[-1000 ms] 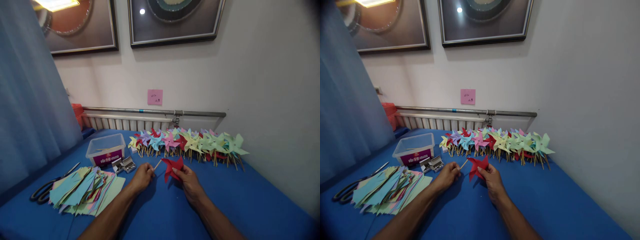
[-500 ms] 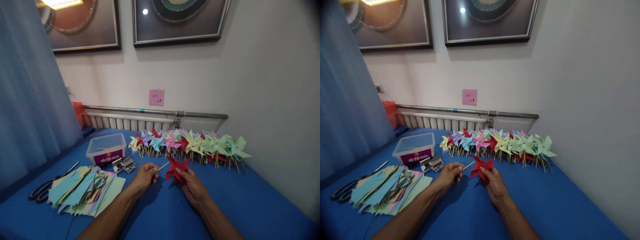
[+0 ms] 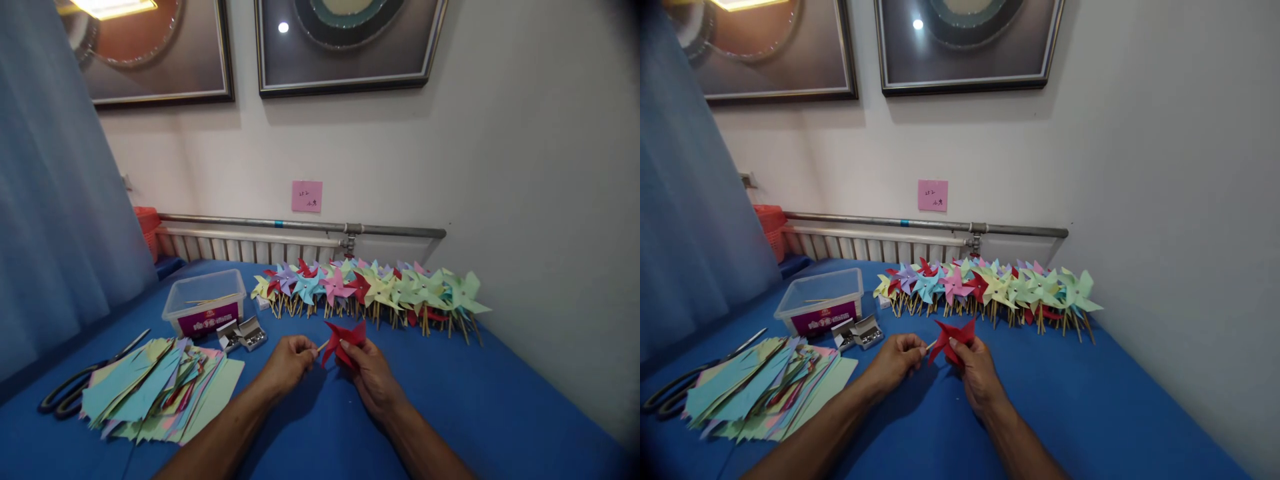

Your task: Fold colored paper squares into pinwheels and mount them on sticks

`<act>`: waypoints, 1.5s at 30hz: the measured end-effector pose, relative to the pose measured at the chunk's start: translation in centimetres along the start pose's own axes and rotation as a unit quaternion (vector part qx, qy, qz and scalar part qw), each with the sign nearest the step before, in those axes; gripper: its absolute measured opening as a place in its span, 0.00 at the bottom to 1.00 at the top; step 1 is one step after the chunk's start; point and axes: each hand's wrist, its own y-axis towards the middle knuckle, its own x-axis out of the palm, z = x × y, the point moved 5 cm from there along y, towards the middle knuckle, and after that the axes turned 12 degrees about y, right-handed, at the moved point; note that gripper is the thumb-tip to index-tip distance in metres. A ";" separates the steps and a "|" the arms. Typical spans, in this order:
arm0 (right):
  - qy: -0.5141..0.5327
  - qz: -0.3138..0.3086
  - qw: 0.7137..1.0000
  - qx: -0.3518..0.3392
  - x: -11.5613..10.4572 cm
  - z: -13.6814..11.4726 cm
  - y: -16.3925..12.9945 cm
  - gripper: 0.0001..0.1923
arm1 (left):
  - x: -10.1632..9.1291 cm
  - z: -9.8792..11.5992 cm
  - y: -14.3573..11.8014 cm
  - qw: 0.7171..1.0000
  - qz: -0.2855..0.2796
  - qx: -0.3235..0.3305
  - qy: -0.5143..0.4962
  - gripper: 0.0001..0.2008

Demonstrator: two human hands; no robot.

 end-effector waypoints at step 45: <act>0.024 0.027 0.999 -0.004 -0.1 0.0 -0.2 0.19 | 1.1 -0.1 -0.5 0.997 0.004 0.053 0.051 0.10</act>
